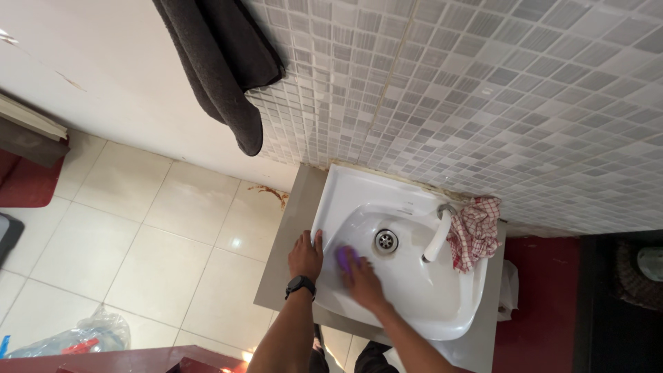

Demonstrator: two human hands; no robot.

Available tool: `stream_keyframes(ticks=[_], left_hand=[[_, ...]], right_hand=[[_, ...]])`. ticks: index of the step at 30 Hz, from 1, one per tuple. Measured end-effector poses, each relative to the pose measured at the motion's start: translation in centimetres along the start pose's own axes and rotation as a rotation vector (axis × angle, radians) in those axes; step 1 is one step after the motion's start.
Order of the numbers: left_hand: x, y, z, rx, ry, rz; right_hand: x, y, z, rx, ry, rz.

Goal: The person scrubs a white bathroom sink using a red and white checkered cloth and a purple sponge. They wipe the basin, faucet, and drain area repeatedly, switching between the cloth and sponge to clean different sections of the sink.

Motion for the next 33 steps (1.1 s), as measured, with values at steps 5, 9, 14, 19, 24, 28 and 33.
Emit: stream_keyframes(ticks=[5,9,14,19,24,28,33], left_hand=[[-0.2,-0.2,0.2,0.019,0.007,0.012],[-0.3,-0.4,0.0,0.036,-0.03,-0.018],[-0.6,-0.7,0.1,0.032,-0.033,-0.008],[-0.3,-0.3,0.2,0.061,-0.043,-0.035],[-0.4,-0.5,0.5,0.06,-0.051,-0.054],[-0.2,0.0,-0.1,0.073,-0.045,-0.057],[0.0,-0.1,0.4,0.038,-0.021,-0.048]], right_hand=[[2.7,1.5,0.2,0.101,-0.016,0.15],[9.0,7.3,0.8,0.401,-0.082,0.232],[8.0,5.5,-3.7,0.188,-0.265,0.077],[2.0,-0.2,-4.2,0.077,0.169,-0.025],[7.7,4.3,-1.8,-0.005,-0.213,0.484],[8.0,4.9,-1.6,0.195,-0.268,0.317],[1.8,2.0,1.0,-0.016,-0.171,0.086]])
Point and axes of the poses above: each hand's wrist, its own z-axis away from the middle knuckle, its own y-axis out of the back of the hand, x = y × z, the point moved 1 cm from there along -z, towards the middle knuckle, and after that the axes turned 1 degree about -x, right-handed, at the moved point
